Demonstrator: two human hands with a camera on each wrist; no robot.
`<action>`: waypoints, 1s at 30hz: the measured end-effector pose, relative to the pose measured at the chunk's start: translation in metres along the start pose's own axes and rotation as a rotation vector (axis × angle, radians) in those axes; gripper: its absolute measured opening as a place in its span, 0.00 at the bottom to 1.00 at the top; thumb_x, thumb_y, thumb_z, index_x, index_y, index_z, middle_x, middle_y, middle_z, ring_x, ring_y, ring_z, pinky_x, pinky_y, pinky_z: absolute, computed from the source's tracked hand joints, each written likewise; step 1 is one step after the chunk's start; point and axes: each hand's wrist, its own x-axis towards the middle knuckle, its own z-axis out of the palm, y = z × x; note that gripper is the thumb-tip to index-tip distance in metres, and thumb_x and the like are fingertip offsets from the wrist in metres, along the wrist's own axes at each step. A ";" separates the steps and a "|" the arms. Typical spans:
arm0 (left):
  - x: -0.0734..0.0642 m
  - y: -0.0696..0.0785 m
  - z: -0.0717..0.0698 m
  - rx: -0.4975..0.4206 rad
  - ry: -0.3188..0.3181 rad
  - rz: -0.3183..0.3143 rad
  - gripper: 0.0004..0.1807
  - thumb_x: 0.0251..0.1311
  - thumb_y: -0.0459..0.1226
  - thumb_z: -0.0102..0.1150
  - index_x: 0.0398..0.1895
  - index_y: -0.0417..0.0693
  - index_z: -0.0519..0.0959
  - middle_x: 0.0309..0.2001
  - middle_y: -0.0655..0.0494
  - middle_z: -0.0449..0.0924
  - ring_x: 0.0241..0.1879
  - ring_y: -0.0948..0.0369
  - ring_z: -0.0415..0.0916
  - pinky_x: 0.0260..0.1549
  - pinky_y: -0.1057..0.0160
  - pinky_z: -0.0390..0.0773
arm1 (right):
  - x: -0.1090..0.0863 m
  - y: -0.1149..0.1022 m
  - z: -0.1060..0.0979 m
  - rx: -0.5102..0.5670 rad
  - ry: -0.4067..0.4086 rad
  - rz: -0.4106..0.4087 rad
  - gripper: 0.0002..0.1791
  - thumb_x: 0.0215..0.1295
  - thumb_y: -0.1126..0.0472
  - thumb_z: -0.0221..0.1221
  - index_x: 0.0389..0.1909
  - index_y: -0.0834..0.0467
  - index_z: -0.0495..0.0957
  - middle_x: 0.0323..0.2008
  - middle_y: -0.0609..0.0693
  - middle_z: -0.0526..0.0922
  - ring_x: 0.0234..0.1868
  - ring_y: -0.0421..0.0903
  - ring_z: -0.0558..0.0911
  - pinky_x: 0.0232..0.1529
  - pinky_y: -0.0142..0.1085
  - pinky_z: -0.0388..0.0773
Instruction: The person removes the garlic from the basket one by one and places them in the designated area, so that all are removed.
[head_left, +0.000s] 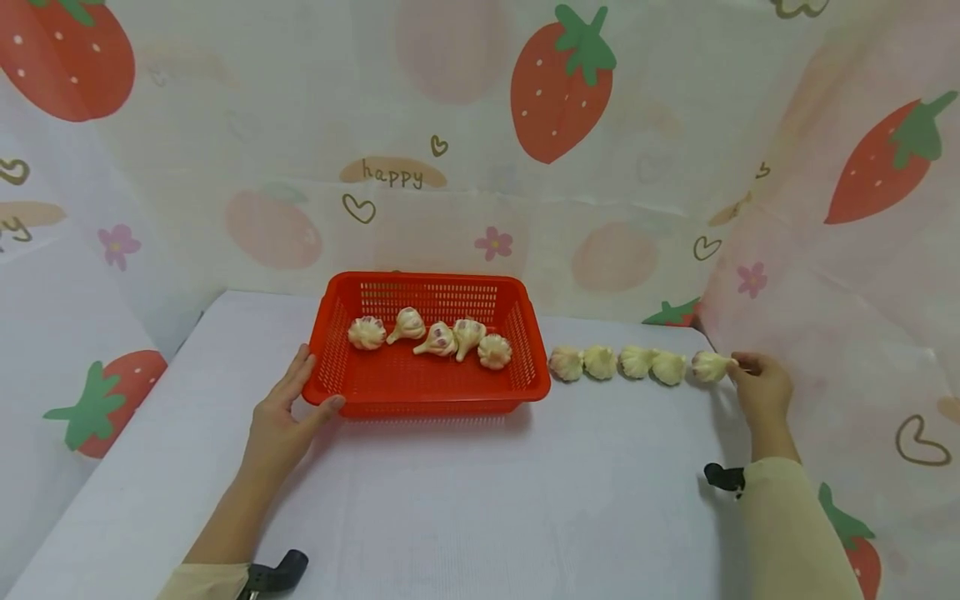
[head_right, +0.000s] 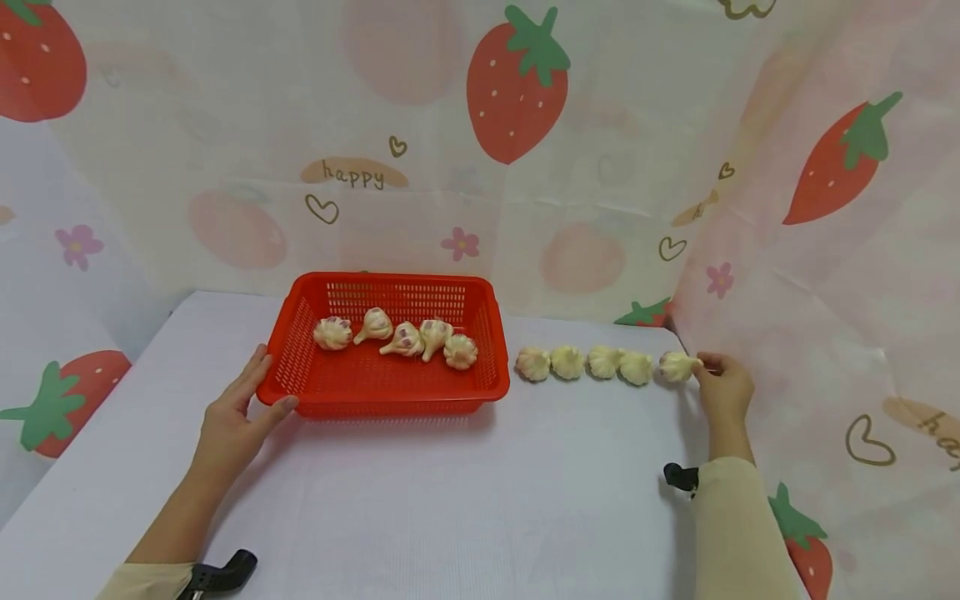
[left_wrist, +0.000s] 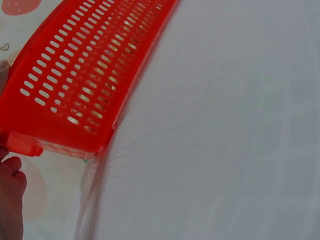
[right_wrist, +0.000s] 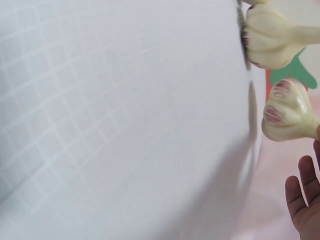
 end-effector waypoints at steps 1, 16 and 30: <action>0.000 0.000 0.000 0.001 0.000 0.001 0.46 0.62 0.48 0.72 0.80 0.56 0.60 0.80 0.60 0.55 0.79 0.55 0.54 0.61 0.87 0.54 | 0.000 0.001 0.001 -0.003 0.003 -0.002 0.21 0.72 0.57 0.62 0.61 0.63 0.81 0.44 0.48 0.82 0.35 0.29 0.73 0.34 0.19 0.72; -0.001 -0.002 0.001 0.008 0.021 0.028 0.45 0.61 0.48 0.73 0.79 0.55 0.61 0.80 0.60 0.57 0.79 0.56 0.56 0.61 0.87 0.55 | 0.003 0.007 0.006 -0.049 -0.041 0.017 0.23 0.74 0.55 0.60 0.64 0.62 0.79 0.58 0.60 0.80 0.44 0.38 0.76 0.37 0.23 0.72; -0.001 -0.001 0.001 0.014 0.013 0.005 0.45 0.61 0.49 0.72 0.80 0.57 0.61 0.80 0.62 0.56 0.79 0.56 0.55 0.60 0.87 0.56 | 0.004 0.008 0.002 -0.028 -0.099 -0.072 0.24 0.71 0.53 0.63 0.61 0.64 0.80 0.33 0.28 0.77 0.33 0.24 0.72 0.35 0.21 0.71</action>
